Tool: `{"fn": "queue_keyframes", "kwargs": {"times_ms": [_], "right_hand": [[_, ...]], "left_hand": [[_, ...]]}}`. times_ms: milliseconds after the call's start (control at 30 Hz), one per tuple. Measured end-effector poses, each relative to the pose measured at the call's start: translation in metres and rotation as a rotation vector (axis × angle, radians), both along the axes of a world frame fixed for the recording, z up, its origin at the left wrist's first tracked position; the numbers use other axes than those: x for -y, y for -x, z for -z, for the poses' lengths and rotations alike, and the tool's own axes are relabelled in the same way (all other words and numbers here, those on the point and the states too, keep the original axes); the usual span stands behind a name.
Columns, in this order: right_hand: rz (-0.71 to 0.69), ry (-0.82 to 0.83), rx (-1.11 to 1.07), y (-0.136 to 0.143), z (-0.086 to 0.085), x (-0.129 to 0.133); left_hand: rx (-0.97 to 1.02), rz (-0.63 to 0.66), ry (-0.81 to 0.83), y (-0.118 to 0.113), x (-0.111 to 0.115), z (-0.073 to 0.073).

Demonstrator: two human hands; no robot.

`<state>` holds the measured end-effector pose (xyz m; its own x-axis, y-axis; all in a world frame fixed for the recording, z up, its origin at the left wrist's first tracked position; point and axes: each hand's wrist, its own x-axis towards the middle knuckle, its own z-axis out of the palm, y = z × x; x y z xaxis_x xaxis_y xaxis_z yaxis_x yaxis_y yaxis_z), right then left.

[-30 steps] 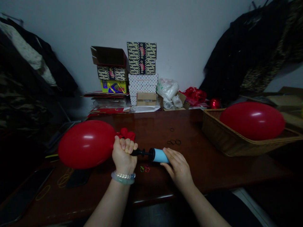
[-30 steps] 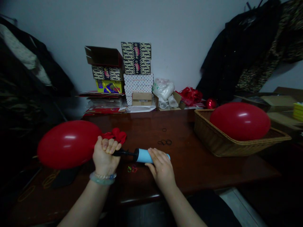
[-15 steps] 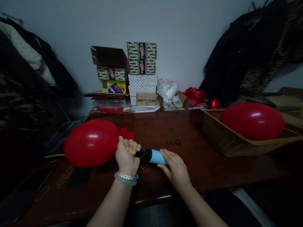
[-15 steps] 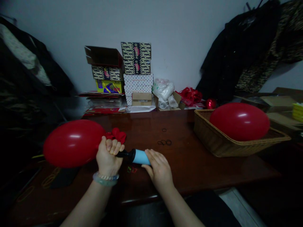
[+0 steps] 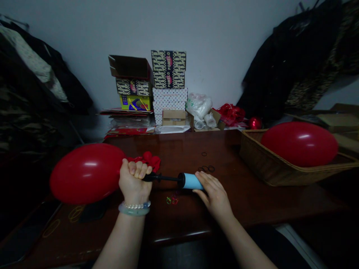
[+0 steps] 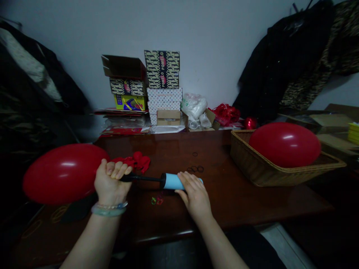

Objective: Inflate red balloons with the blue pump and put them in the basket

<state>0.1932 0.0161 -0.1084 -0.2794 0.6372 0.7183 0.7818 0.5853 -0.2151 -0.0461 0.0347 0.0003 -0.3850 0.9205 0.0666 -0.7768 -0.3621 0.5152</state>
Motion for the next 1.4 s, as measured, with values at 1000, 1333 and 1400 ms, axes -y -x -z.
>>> {"fn": "queue_keyframes", "kwargs": {"times_ms": [1000, 1333, 1400], "right_hand": [[0.001, -0.007, -0.039, 0.029, -0.002, 0.016], [-0.014, -0.028, 0.014, 0.011, -0.003, 0.005], [-0.001, -0.037, 0.017, 0.004, -0.002, 0.003]], "left_hand": [[-0.01, 0.057, 0.083, -0.037, 0.003, 0.017], [0.003, 0.031, 0.038, -0.022, 0.001, 0.005], [0.011, 0.019, 0.028, -0.016, 0.001, 0.002]]}}
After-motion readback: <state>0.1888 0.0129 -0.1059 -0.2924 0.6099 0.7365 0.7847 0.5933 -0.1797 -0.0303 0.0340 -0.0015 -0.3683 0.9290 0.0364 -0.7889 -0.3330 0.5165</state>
